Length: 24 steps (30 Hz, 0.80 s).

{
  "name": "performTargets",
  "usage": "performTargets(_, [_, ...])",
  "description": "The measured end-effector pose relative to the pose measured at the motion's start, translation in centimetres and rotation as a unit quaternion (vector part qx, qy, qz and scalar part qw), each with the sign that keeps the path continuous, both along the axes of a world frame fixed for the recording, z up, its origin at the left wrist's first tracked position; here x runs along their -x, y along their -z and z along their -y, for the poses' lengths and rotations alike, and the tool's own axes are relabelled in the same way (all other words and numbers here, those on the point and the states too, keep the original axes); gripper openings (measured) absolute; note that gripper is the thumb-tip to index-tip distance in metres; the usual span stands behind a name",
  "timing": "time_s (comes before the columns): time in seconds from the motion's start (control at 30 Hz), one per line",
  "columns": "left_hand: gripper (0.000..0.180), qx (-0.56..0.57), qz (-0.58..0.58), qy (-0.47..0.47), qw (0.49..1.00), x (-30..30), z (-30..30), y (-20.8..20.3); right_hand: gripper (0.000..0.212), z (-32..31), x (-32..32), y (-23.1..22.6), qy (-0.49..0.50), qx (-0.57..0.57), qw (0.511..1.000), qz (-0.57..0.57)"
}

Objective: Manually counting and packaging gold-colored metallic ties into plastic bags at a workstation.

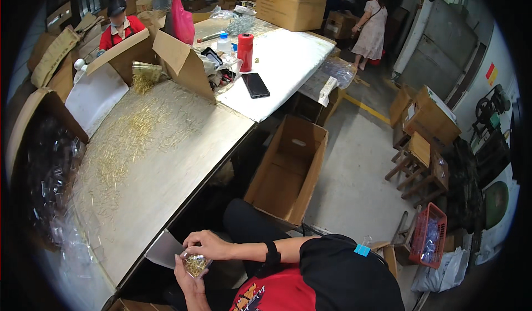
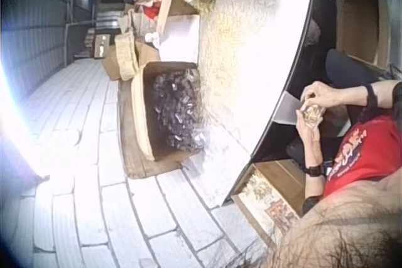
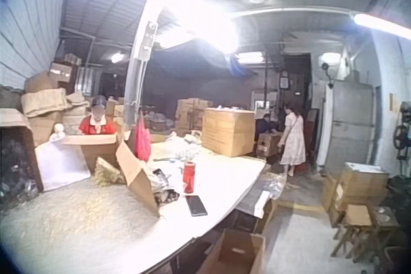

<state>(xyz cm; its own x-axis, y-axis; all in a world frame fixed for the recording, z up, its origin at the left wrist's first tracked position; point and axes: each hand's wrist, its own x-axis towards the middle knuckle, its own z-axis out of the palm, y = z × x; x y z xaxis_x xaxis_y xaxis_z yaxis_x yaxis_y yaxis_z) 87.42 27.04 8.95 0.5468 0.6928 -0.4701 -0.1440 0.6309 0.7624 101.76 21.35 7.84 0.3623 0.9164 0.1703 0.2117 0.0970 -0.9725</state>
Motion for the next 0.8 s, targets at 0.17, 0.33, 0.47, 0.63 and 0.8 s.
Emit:
performTargets(0.17, [0.039,0.009,0.038,-0.010,0.999,-0.4,-0.3,-0.7,0.022,-1.1,0.7,0.2,-0.007,0.000,0.972,-0.233])
performTargets(0.33, [0.035,-0.041,0.022,-0.016,0.999,0.8,-0.5,0.2,0.017,-0.7,1.4,0.0,-0.001,0.007,1.000,-0.010])
performTargets(0.47, [0.034,-0.040,-0.004,-0.044,0.998,1.5,0.0,-0.5,0.033,0.1,2.0,-0.4,0.021,-0.084,0.986,0.146])
performTargets(0.63, [0.031,-0.067,0.057,-0.067,0.994,2.6,-0.9,1.2,0.052,0.7,3.6,-0.1,-0.152,-0.069,0.914,0.371])
performTargets(0.8, [0.030,-0.010,0.084,-0.089,0.992,3.0,-0.8,0.0,0.052,0.5,4.3,-0.5,-0.125,-0.100,0.910,0.381])
